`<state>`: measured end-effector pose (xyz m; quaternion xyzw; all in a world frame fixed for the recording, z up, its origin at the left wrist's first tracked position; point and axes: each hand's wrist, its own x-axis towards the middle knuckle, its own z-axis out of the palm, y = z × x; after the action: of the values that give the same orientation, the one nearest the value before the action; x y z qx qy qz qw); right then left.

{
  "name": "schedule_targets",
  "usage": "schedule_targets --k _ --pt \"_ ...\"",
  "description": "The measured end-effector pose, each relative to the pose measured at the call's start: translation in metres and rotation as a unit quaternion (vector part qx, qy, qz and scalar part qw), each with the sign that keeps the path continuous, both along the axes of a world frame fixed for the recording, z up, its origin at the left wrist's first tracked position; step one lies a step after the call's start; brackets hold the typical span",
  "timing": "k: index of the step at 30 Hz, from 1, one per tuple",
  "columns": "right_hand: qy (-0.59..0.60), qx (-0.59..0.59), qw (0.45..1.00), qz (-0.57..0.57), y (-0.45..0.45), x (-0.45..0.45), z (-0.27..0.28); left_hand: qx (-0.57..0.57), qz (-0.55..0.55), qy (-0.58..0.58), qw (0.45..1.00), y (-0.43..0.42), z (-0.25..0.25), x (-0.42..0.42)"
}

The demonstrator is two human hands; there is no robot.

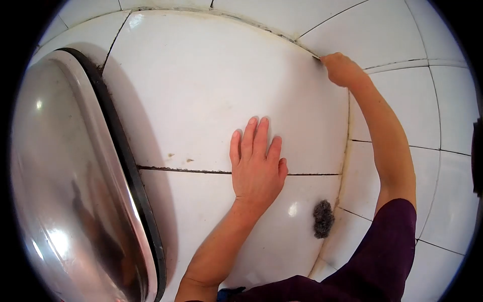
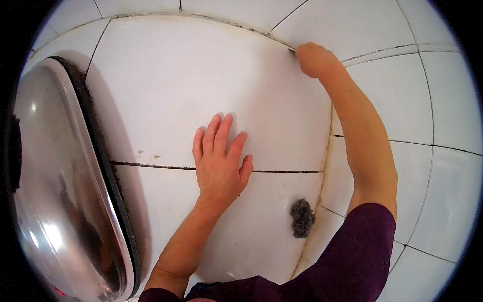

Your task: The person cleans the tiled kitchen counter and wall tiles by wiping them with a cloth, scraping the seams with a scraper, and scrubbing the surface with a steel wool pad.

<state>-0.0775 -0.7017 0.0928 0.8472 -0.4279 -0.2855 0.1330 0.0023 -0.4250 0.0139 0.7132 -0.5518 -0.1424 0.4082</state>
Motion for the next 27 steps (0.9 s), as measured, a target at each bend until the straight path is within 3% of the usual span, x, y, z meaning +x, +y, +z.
schedule_targets --k 6,10,12,15,22,27 --pt "0.039 0.033 0.999 -0.018 0.031 -0.026 0.011 -0.009 0.002 0.013 1.000 0.002 -0.002 0.000" --pt "0.023 -0.003 0.997 -0.075 -0.001 -0.038 -0.008 -0.009 0.005 -0.002 1.000 0.001 -0.003 -0.002" --pt "-0.051 -0.006 0.998 -0.020 -0.008 -0.055 -0.013 -0.015 0.004 -0.004 1.000 0.002 -0.003 -0.001" --pt "0.025 0.045 0.999 0.005 0.019 -0.054 0.008 -0.001 0.002 0.003 1.000 0.001 -0.003 0.000" --pt "0.017 -0.012 0.998 -0.052 -0.013 -0.060 -0.010 0.006 -0.007 0.014 1.000 0.003 -0.002 0.001" --pt "-0.004 0.015 1.000 0.012 0.021 -0.061 0.011 0.007 0.001 0.001 1.000 0.001 -0.002 0.000"
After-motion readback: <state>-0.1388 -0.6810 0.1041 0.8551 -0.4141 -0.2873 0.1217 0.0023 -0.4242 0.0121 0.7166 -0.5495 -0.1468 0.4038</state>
